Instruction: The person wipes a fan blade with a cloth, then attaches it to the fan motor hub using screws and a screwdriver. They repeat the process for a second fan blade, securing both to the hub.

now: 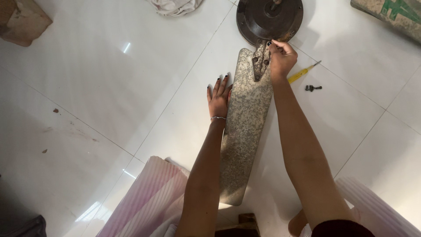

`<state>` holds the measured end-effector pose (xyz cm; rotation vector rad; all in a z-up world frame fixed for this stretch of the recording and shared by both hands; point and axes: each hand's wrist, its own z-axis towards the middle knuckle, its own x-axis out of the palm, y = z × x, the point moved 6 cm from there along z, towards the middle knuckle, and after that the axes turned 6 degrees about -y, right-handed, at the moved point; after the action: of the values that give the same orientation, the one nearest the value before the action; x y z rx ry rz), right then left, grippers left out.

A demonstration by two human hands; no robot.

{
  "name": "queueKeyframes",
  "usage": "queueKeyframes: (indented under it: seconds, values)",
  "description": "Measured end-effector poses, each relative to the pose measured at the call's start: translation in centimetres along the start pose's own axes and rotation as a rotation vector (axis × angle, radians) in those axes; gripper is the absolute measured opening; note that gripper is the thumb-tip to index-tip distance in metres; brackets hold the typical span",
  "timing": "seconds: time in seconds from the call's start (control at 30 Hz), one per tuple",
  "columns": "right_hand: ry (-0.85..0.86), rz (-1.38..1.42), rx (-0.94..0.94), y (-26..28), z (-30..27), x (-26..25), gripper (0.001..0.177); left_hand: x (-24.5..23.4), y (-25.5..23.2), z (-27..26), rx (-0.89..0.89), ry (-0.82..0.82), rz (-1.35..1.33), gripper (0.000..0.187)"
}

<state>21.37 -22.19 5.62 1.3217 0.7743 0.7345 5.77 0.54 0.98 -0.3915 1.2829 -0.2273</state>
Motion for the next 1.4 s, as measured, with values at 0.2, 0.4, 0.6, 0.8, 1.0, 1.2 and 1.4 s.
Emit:
queueKeyframes:
  seconds: [0.2, 0.4, 0.6, 0.8, 1.0, 1.2, 1.4]
  values:
    - [-0.055, -0.012, 0.035, -0.3, 0.0, 0.4, 0.013, -0.7, -0.3, 0.0, -0.001, -0.021, -0.006, 0.022]
    - [-0.152, -0.15, 0.098, 0.0, -0.3, 0.2, 0.011, -0.1, -0.4, -0.4, 0.001, 0.032, -0.011, 0.024]
    - [-0.187, -0.238, 0.105, 0.8, -0.9, 0.7, 0.012, 0.9, 0.2, -0.4, 0.004, 0.084, 0.05, 0.029]
    - [-0.283, -0.394, 0.202, 2.0, -1.4, 1.4, 0.022, 1.3, 0.3, -0.4, 0.02, 0.119, 0.125, 0.034]
    - [-0.283, -0.48, 0.276, 3.1, -1.8, 1.5, 0.023, 0.9, -0.1, -0.1, -0.05, 0.2, 0.051, 0.034]
    - [-0.175, -0.392, 0.081, 2.7, -2.6, 1.3, 0.011, 0.2, -0.7, -0.4, -0.025, 0.227, 0.123, 0.04]
    - [-0.143, -0.342, -0.111, 2.6, -3.1, 0.9, 0.022, 0.4, -0.6, -0.6, 0.007, 0.23, 0.198, 0.045]
